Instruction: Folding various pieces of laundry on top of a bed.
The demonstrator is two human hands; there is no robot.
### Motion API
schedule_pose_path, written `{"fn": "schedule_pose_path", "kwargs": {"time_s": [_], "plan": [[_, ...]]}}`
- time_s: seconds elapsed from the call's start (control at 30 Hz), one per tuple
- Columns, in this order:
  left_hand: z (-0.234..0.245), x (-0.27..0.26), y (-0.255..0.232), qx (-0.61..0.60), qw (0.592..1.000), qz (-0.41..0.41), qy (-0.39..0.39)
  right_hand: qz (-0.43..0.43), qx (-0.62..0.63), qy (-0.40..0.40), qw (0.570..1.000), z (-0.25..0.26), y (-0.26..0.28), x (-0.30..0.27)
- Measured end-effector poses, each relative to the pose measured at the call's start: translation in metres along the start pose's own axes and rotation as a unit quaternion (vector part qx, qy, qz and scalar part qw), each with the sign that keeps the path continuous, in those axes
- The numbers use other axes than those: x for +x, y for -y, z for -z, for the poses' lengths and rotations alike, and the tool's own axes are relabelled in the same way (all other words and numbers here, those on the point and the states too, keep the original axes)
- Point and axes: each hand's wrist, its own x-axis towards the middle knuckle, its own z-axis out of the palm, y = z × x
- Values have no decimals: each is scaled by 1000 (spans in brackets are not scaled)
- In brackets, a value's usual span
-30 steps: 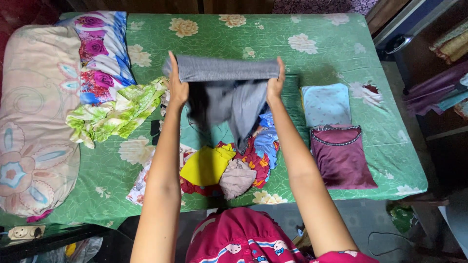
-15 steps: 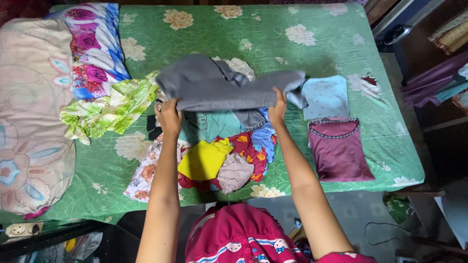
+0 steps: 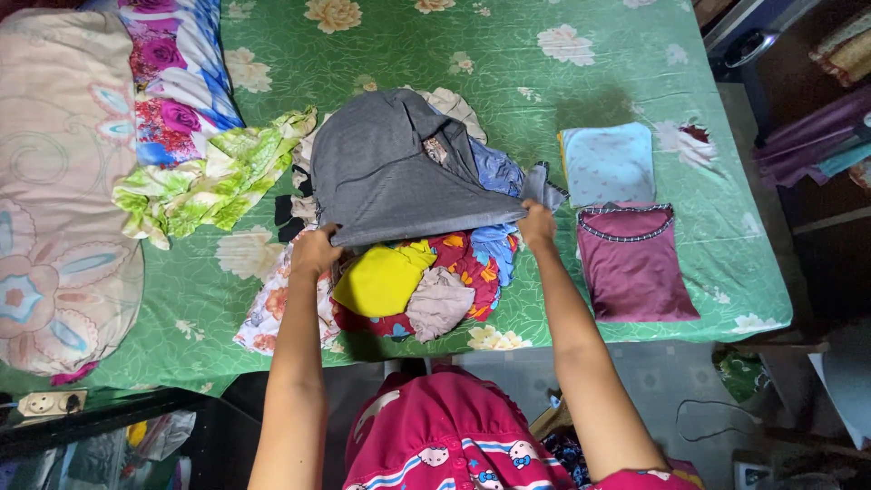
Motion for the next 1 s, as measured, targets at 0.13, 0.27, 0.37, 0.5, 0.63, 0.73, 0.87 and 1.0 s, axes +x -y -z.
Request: {"fn": "schedule_pose_path", "kwargs": {"time_s": [0.13,0.27,0.37,0.5,0.63,0.73,0.87,1.0], "plan": [[1,-12,-4,11,1000,8,19,23,-4,24,999,-11,-20,3],[-4,-18,-2,36,999,-27,0,42,-14,17,999,-11,-23,-3],[-15,-18,4,33,997,-62,-33,46,-17,55,997,14,5,-21],[-15,-24,-4,38,997,-55,-25,129,-17,108,986,23,27,-41],[-14,-19,-10,39,998,-47,-9,107,-106,162,975,-6,17,-40],[-14,-14,-9,23,997,-67,-29,177,-109,99,973,-36,-2,-25],[4,-8,-11,-5,992,-91,-83,92,-7,0,996,-56,-7,7],[7,9,2,11,988,-86,-124,44,141,-109,983,-56,-3,37]]}}
